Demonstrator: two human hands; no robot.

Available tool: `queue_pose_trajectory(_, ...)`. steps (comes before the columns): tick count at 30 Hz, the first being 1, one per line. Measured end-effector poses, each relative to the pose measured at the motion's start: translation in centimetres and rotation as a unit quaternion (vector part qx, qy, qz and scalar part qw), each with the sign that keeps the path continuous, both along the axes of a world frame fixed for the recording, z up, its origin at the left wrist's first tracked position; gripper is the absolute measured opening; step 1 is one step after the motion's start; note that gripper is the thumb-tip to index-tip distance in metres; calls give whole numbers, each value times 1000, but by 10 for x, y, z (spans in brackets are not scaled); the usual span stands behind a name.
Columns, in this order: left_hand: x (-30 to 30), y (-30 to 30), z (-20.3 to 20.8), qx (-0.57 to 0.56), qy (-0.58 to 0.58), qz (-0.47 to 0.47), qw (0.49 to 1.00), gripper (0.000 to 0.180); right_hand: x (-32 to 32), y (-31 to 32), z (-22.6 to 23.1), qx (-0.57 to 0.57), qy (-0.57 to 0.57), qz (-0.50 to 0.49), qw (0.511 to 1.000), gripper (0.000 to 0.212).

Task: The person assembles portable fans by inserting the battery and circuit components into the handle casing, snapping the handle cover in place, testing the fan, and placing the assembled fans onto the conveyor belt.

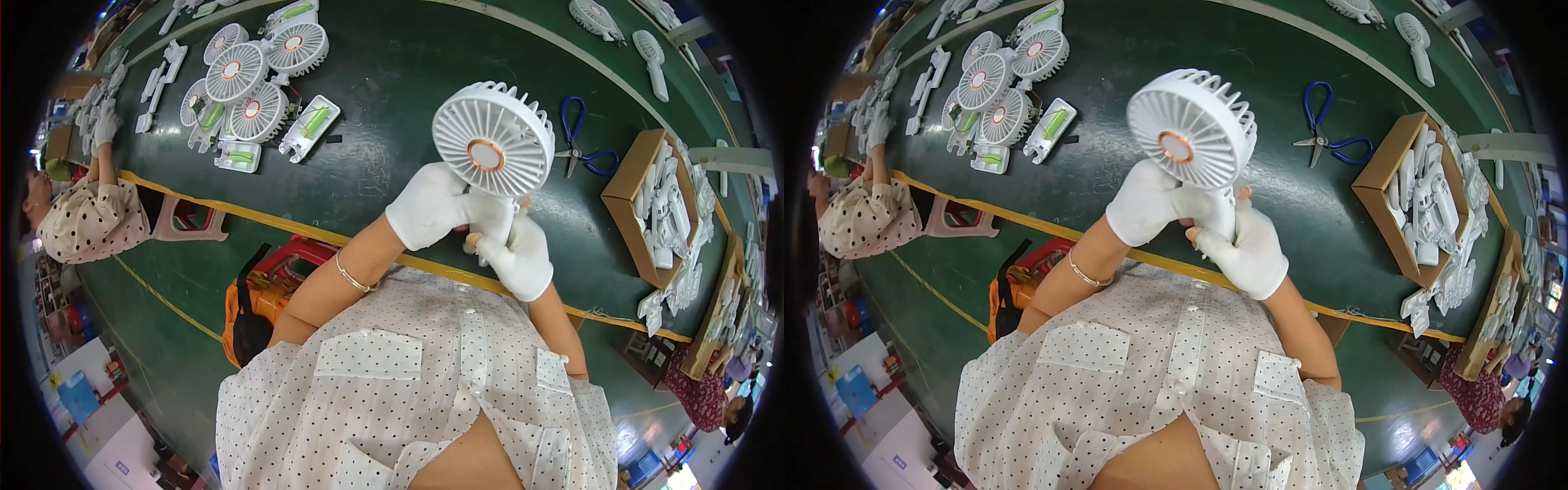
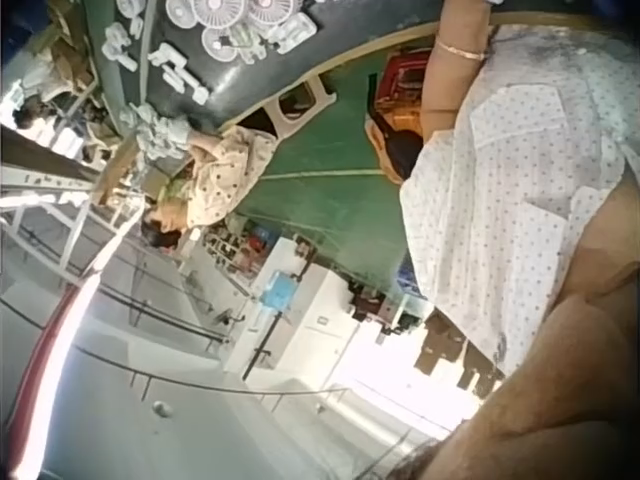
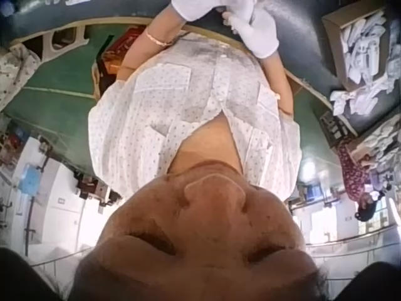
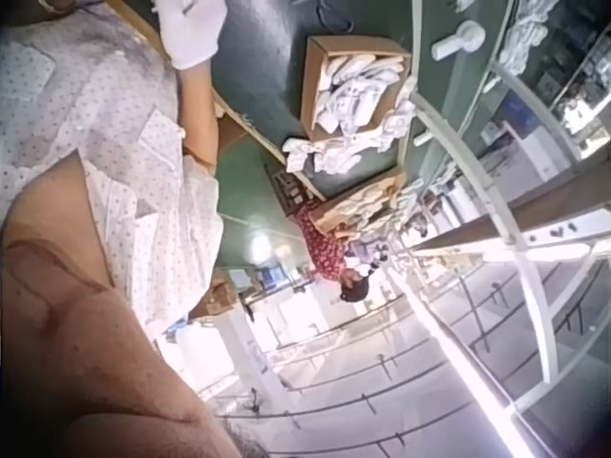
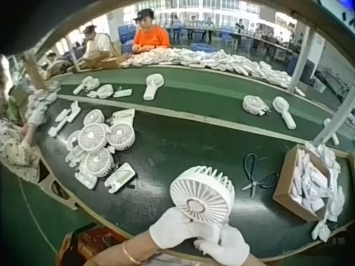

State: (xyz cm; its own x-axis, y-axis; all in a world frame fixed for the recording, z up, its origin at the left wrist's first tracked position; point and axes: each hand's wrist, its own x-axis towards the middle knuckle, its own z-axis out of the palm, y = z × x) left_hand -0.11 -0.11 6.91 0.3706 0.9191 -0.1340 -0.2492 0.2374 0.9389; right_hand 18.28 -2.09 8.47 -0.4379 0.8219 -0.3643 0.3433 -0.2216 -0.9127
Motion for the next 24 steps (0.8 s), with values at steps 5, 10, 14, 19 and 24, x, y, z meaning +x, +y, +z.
queue_pose_trajectory(5, -1, -1, -6, 4, -25, 0, 1000, 34, -1, -1, -2, 2, 8, 5, 1000, 23)
queue_pose_trajectory(10, -7, -4, 16, -75, -96, -40, 992, 45, -4, 2, 14, -138, 112, -70, 982, 27)
queue_pose_trajectory(14, -8, -8, 15, -92, -53, -21, 994, 44, -9, -1, 5, -103, 70, -31, 992, 31)
queue_pose_trajectory(19, -1, -5, 16, -88, -81, 27, 992, 41, -10, 2, 3, -127, 121, -67, 982, 33)
queue_pose_trajectory(24, -2, 2, -1, 12, -116, 50, 992, 41, -9, 47, 26, -48, 107, -153, 981, 39)
